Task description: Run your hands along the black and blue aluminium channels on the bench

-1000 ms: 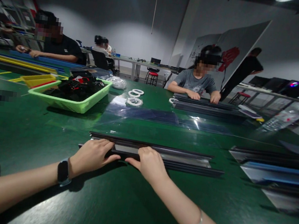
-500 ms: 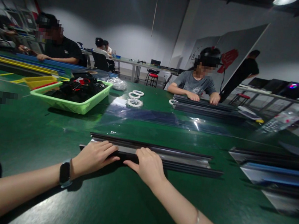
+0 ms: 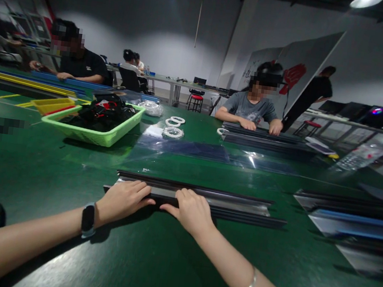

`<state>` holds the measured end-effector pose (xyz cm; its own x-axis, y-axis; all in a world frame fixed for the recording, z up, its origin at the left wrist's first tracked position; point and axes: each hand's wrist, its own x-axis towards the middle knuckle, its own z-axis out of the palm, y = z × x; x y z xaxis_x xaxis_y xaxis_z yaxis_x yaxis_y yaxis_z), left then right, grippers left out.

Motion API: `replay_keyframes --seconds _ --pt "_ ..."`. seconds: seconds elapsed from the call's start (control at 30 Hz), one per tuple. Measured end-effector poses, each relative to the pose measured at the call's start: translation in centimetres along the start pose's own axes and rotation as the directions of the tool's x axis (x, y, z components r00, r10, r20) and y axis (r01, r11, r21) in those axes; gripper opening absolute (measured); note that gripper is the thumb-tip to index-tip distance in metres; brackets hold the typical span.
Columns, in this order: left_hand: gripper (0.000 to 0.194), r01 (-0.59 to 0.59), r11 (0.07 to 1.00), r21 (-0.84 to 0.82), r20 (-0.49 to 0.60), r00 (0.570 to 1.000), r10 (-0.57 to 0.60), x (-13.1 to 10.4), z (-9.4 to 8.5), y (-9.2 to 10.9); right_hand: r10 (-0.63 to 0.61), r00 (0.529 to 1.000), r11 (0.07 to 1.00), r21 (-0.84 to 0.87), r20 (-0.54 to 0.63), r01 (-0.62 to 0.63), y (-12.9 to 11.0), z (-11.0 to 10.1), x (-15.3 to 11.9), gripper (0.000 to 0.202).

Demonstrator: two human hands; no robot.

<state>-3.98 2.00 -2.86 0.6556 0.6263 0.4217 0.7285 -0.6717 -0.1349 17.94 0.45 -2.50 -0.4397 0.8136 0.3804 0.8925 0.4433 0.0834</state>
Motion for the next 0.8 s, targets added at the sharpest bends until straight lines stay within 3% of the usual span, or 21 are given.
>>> replay_keyframes --seconds 0.17,0.33,0.8 --pt "0.029 0.014 1.0 0.006 -0.018 1.0 -0.014 -0.5 -0.7 -0.2 0.015 1.0 0.999 -0.037 -0.01 -0.016 0.8 -0.8 -0.2 0.049" --pt "0.028 -0.049 0.999 0.005 -0.073 0.996 0.049 -0.2 -0.9 0.3 0.047 0.999 0.998 -0.031 0.016 -0.046 1.0 -0.5 -0.2 0.052" --pt "0.028 -0.031 0.999 0.005 0.007 0.999 0.031 0.1 -0.3 0.0 0.029 0.999 0.998 -0.055 0.036 -0.027 1.2 0.2 0.1 0.055"
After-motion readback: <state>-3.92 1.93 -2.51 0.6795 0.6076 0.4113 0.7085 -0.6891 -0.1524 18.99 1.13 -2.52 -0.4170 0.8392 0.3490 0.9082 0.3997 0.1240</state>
